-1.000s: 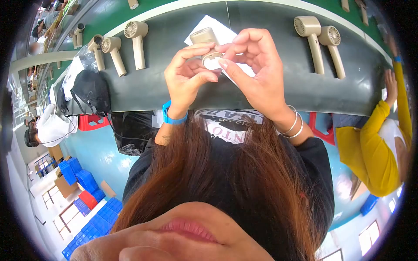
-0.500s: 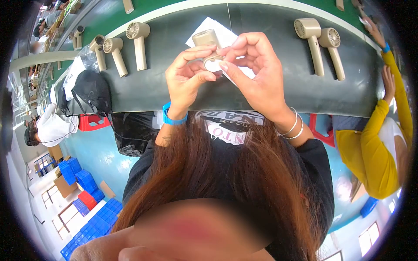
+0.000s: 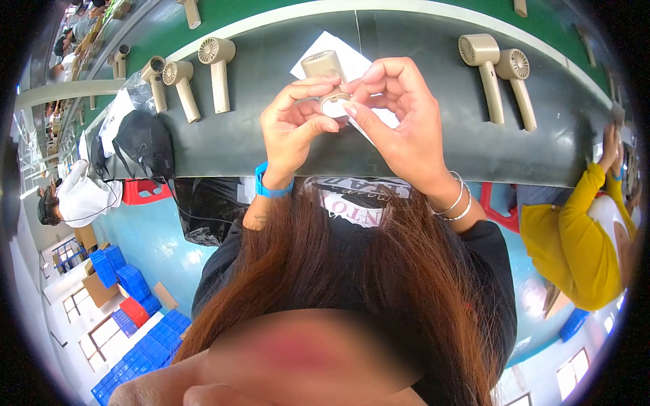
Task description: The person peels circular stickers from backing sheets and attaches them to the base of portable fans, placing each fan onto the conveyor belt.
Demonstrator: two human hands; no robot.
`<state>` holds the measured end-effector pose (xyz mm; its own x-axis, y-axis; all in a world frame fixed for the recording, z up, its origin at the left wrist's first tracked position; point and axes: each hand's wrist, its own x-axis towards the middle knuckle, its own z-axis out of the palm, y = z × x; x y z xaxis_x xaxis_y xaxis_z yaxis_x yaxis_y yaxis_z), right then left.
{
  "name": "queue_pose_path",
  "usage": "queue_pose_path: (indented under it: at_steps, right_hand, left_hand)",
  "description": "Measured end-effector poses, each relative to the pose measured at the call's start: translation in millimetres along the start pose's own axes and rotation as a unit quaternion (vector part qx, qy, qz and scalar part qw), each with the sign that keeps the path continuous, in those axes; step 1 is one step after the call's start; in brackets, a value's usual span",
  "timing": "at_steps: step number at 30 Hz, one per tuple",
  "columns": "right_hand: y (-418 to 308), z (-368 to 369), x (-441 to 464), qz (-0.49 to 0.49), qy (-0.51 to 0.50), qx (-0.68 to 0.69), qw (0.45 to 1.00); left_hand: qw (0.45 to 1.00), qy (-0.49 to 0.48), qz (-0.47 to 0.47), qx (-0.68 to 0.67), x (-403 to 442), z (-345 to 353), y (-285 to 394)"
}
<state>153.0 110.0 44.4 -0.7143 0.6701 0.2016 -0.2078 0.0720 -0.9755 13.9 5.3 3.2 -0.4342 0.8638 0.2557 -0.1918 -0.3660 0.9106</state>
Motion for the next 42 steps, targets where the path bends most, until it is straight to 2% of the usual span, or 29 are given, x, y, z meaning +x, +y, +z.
queue_pose_path:
  at_steps: [17, 29, 32, 35, 42]
  right_hand:
    - [-0.9, -2.1, -0.3, 0.01, 0.001, 0.003, 1.0]
    - [-1.7, -0.5, -2.2, -0.025, 0.018, -0.041, 0.999]
    - [1.0, 0.4, -3.5, -0.042, 0.03, -0.064, 0.997]
    - [-0.1, -2.3, -4.0, -0.088, 0.036, -0.184, 0.978]
    - [-13.0, -5.0, -8.1, -0.051, 0.038, -0.281, 0.958]
  left_hand:
    - [1.0, 0.0, -0.009, -0.004, 0.7, 1.9, -0.3]
    - [0.999, 0.02, -0.024, -0.024, -0.8, 8.0, 0.4]
    - [0.999, 0.029, -0.028, -0.021, -1.9, 11.3, 1.0]
    - [0.999, 0.038, -0.029, 0.008, -2.2, 15.7, 3.0]
    - [0.999, 0.037, -0.031, 0.012, -3.5, 19.8, -0.1]
